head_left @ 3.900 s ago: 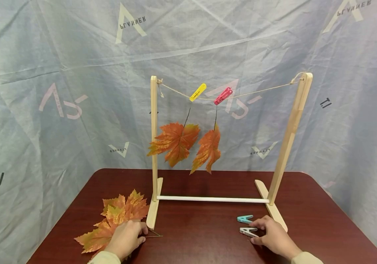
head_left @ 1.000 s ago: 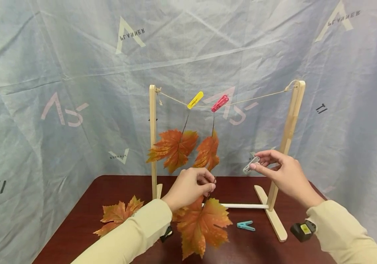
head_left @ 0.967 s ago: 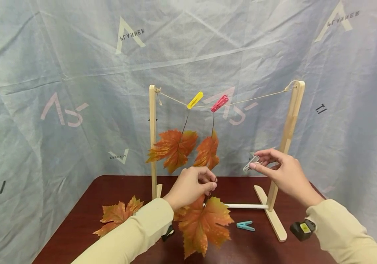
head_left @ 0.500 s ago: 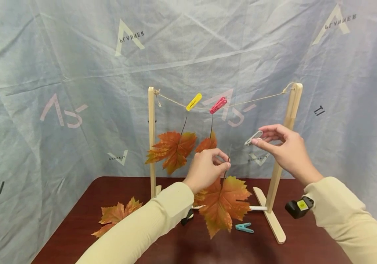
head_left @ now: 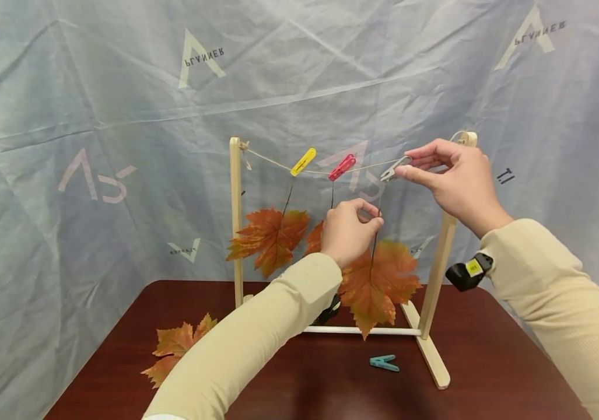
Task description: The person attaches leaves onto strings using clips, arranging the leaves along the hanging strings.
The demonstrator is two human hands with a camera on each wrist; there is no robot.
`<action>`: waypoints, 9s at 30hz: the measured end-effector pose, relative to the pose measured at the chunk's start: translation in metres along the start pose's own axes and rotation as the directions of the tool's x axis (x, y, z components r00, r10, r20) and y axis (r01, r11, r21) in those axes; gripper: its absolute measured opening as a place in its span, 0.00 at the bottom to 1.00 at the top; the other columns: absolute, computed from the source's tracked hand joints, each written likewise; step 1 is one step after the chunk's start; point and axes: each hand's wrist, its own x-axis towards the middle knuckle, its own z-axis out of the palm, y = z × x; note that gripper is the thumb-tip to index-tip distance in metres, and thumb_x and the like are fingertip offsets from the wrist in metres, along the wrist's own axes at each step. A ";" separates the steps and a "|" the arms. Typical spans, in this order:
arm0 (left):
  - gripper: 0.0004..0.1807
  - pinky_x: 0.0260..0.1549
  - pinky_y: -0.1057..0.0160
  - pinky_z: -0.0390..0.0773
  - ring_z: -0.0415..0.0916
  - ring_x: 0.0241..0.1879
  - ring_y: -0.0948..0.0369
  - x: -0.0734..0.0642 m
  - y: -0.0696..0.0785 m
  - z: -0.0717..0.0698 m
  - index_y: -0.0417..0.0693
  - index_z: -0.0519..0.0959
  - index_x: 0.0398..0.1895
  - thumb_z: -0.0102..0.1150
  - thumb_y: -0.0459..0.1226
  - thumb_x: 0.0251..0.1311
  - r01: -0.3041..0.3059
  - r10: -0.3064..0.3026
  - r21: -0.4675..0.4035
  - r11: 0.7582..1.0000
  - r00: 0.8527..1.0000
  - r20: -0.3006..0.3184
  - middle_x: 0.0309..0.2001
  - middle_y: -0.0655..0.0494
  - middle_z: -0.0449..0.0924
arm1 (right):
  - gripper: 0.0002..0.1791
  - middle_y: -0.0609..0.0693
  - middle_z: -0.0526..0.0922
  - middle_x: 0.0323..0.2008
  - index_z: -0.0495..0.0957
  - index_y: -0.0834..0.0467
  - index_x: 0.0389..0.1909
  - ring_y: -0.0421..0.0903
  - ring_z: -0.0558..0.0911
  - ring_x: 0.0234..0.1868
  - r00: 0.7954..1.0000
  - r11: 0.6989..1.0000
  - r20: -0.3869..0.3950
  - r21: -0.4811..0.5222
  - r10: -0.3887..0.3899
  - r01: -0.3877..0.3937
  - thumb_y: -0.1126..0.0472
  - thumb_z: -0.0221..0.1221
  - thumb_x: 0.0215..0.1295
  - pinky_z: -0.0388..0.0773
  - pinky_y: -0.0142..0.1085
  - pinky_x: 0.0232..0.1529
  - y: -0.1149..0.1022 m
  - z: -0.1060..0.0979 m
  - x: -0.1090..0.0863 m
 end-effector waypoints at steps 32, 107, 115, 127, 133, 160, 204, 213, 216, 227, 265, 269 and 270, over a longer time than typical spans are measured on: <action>0.03 0.28 0.64 0.75 0.78 0.28 0.65 0.050 0.004 0.017 0.58 0.87 0.38 0.68 0.44 0.66 0.129 -0.120 0.045 0.991 0.978 -0.171 0.29 0.64 0.84 | 0.13 0.26 0.84 0.25 0.88 0.49 0.39 0.29 0.78 0.37 0.987 0.992 0.106 0.035 0.118 -0.123 0.47 0.73 0.59 0.51 0.41 0.69 0.005 0.002 0.054; 0.08 0.37 0.59 0.81 0.83 0.39 0.59 -0.115 -0.214 -0.119 0.54 0.85 0.38 0.69 0.30 0.62 -0.075 0.001 0.306 0.949 0.972 0.235 0.37 0.63 0.84 | 0.22 0.48 0.85 0.44 0.79 0.56 0.61 0.37 0.81 0.42 0.886 0.986 0.439 0.001 0.149 -0.166 0.52 0.65 0.70 0.78 0.34 0.38 0.086 0.042 -0.125; 0.10 0.38 0.47 0.82 0.84 0.41 0.50 -0.131 -0.252 -0.114 0.48 0.85 0.40 0.73 0.30 0.56 -0.056 -0.076 0.396 0.917 0.948 0.311 0.40 0.53 0.86 | 0.22 0.49 0.84 0.46 0.79 0.59 0.59 0.42 0.82 0.43 0.814 0.948 0.509 -0.010 0.280 -0.319 0.52 0.66 0.69 0.79 0.38 0.37 0.113 0.059 -0.160; 0.15 0.36 0.51 0.80 0.80 0.36 0.56 -0.146 -0.281 -0.109 0.51 0.79 0.32 0.76 0.26 0.49 -0.107 -0.096 0.522 0.846 0.933 0.348 0.33 0.59 0.80 | 0.21 0.50 0.86 0.42 0.81 0.63 0.56 0.43 0.83 0.41 0.744 0.910 0.556 -0.059 0.372 -0.411 0.56 0.67 0.67 0.78 0.36 0.36 0.145 0.074 -0.193; 0.15 0.34 0.51 0.81 0.81 0.38 0.57 -0.149 -0.288 -0.105 0.53 0.83 0.35 0.76 0.27 0.49 -0.168 -0.056 0.563 0.809 0.932 0.359 0.35 0.59 0.82 | 0.20 0.55 0.86 0.46 0.82 0.64 0.53 0.47 0.85 0.41 0.715 0.902 0.565 -0.142 0.411 -0.407 0.58 0.69 0.64 0.80 0.39 0.38 0.166 0.084 -0.208; 0.16 0.37 0.58 0.75 0.74 0.30 0.66 -0.153 -0.297 -0.089 0.59 0.79 0.20 0.79 0.32 0.47 -0.512 0.239 0.684 0.519 0.856 0.459 0.25 0.69 0.76 | 0.18 0.46 0.83 0.38 0.85 0.57 0.44 0.45 0.81 0.38 0.769 0.910 0.496 -0.306 0.402 -0.279 0.66 0.76 0.50 0.78 0.40 0.39 0.198 0.100 -0.240; 0.04 0.29 0.68 0.75 0.73 0.25 0.74 -0.102 -0.177 -0.070 0.55 0.84 0.30 0.69 0.37 0.63 -0.279 0.081 0.263 0.924 0.813 0.577 0.27 0.71 0.81 | 0.23 0.49 0.85 0.44 0.80 0.58 0.58 0.43 0.83 0.41 0.889 0.955 0.350 -0.127 0.295 -0.267 0.52 0.68 0.67 0.79 0.35 0.37 0.133 0.041 -0.178; 0.03 0.27 0.69 0.75 0.76 0.23 0.71 -0.077 -0.135 -0.045 0.52 0.86 0.32 0.68 0.37 0.64 -0.241 0.112 0.185 0.953 0.843 0.526 0.26 0.67 0.83 | 0.21 0.46 0.86 0.41 0.80 0.55 0.57 0.37 0.82 0.40 0.925 0.980 0.331 -0.121 0.187 -0.155 0.51 0.66 0.69 0.77 0.36 0.36 0.113 0.012 -0.145; 0.03 0.28 0.69 0.75 0.76 0.23 0.72 -0.068 -0.117 -0.038 0.54 0.86 0.32 0.69 0.38 0.65 -0.240 0.122 0.183 0.953 0.860 0.496 0.26 0.68 0.82 | 0.21 0.48 0.86 0.41 0.80 0.56 0.58 0.31 0.81 0.39 0.944 0.988 0.297 -0.103 0.143 -0.118 0.52 0.67 0.68 0.77 0.32 0.36 0.108 0.001 -0.132; 0.02 0.32 0.67 0.76 0.76 0.27 0.71 -0.040 -0.065 -0.011 0.54 0.85 0.33 0.69 0.39 0.64 -0.242 0.162 0.152 0.958 0.899 0.407 0.27 0.67 0.83 | 0.22 0.57 0.86 0.42 0.80 0.59 0.57 0.24 0.80 0.36 0.976 0.995 0.197 -0.050 0.093 -0.085 0.56 0.69 0.66 0.78 0.28 0.31 0.089 -0.029 -0.092; 0.06 0.32 0.68 0.74 0.77 0.30 0.68 0.051 0.047 0.054 0.57 0.86 0.41 0.65 0.46 0.68 -0.191 0.168 0.253 0.948 0.980 0.110 0.33 0.66 0.85 | 0.17 0.22 0.83 0.30 0.88 0.51 0.49 0.25 0.82 0.33 0.996 0.996 -0.010 -0.008 0.088 -0.088 0.50 0.72 0.61 0.71 0.23 0.34 0.036 -0.087 0.025; 0.06 0.31 0.67 0.74 0.76 0.30 0.68 0.056 0.051 0.057 0.58 0.86 0.41 0.65 0.46 0.68 -0.159 0.141 0.275 0.948 0.986 0.084 0.33 0.67 0.84 | 0.17 0.25 0.85 0.30 0.88 0.52 0.49 0.26 0.83 0.35 0.994 0.994 -0.002 0.034 0.106 -0.105 0.50 0.73 0.61 0.72 0.23 0.35 0.034 -0.084 0.033; 0.06 0.31 0.67 0.74 0.76 0.30 0.68 0.057 0.052 0.058 0.58 0.86 0.41 0.65 0.46 0.68 -0.151 0.134 0.276 0.949 0.988 0.080 0.33 0.67 0.84 | 0.17 0.26 0.85 0.29 0.88 0.52 0.48 0.26 0.83 0.35 0.994 0.994 0.001 0.039 0.107 -0.107 0.50 0.73 0.61 0.72 0.23 0.35 0.033 -0.084 0.034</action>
